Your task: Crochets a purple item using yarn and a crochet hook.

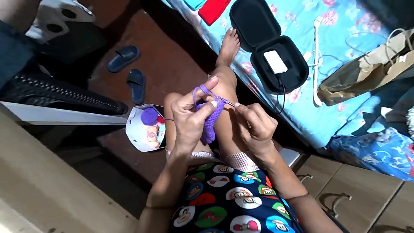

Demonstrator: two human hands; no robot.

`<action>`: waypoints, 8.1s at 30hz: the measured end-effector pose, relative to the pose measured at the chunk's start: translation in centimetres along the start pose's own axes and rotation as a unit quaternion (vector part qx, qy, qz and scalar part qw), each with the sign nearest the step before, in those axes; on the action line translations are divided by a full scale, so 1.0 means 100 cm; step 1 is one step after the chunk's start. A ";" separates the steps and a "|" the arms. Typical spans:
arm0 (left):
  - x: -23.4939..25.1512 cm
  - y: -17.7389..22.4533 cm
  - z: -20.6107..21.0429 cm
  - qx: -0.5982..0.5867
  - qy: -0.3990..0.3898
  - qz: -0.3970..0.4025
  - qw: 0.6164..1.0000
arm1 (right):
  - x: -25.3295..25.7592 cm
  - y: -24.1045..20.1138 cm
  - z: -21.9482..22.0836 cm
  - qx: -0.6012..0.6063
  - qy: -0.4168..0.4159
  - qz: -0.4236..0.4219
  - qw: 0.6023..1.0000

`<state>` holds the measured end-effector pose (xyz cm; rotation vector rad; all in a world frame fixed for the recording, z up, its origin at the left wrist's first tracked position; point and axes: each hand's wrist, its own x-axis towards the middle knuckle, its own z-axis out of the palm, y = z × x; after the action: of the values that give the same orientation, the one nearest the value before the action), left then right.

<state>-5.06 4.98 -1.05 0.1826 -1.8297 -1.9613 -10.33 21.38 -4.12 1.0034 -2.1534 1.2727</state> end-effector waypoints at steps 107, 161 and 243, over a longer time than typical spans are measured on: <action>0.017 -0.007 -0.021 -0.168 -0.035 -0.082 0.982 | -0.001 0.009 -0.005 0.132 -0.044 0.022 0.990; 0.018 -0.004 -0.022 -0.030 -0.033 -0.048 0.998 | -0.002 0.008 -0.001 0.059 -0.040 0.006 0.997; 0.029 0.026 0.017 0.061 -0.074 -0.158 0.983 | 0.020 0.073 -0.033 0.136 -0.167 -0.002 0.977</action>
<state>-7.67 5.30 2.24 0.3983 -2.1275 -2.1212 -17.13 25.80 -5.28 1.4203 -2.2539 1.5171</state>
